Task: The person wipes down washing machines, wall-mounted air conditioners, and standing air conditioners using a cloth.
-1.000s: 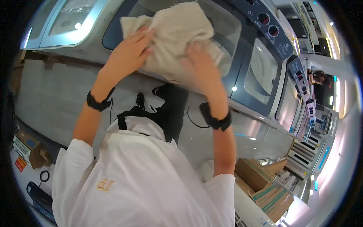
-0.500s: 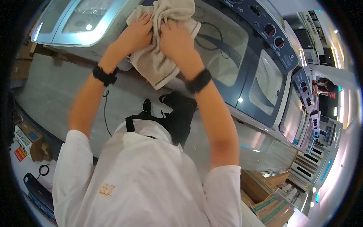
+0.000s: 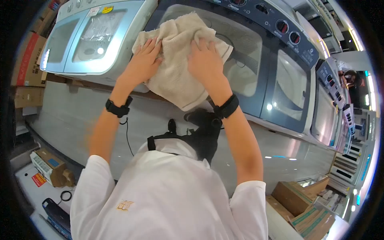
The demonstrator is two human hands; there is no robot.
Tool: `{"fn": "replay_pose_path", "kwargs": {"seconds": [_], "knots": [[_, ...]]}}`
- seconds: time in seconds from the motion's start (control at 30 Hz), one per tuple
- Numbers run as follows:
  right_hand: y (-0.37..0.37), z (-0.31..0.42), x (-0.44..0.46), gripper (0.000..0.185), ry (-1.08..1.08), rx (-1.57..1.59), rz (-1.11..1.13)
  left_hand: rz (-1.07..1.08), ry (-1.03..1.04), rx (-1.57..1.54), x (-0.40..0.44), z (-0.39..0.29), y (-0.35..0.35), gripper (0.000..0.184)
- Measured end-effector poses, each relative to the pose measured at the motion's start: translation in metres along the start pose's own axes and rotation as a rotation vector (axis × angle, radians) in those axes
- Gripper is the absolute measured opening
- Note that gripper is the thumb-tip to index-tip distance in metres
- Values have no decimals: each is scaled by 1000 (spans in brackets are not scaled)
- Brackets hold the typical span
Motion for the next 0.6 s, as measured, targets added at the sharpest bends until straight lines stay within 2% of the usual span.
{"fn": "replay_pose_path", "kwargs": {"seconds": [0.17, 0.3, 0.6], "knots": [[-21, 32, -44, 54, 11, 38, -105, -180, 41, 102, -22, -13, 4, 61], [-37, 53, -73, 56, 140, 45, -150, -154, -13, 80, -36, -31, -9, 63], [2, 59, -48, 46, 146, 7, -389, -166, -13, 101, -25, -25, 4, 64]]}}
Point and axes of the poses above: each hand's wrist, its own x-axis towards the middle knuckle, its own y-axis out of the palm, z = x × y, the point moved 3 cm from there along x, towards the middle knuckle, and after that the axes turned 14 degrees about -z, right-handed, at the moved point
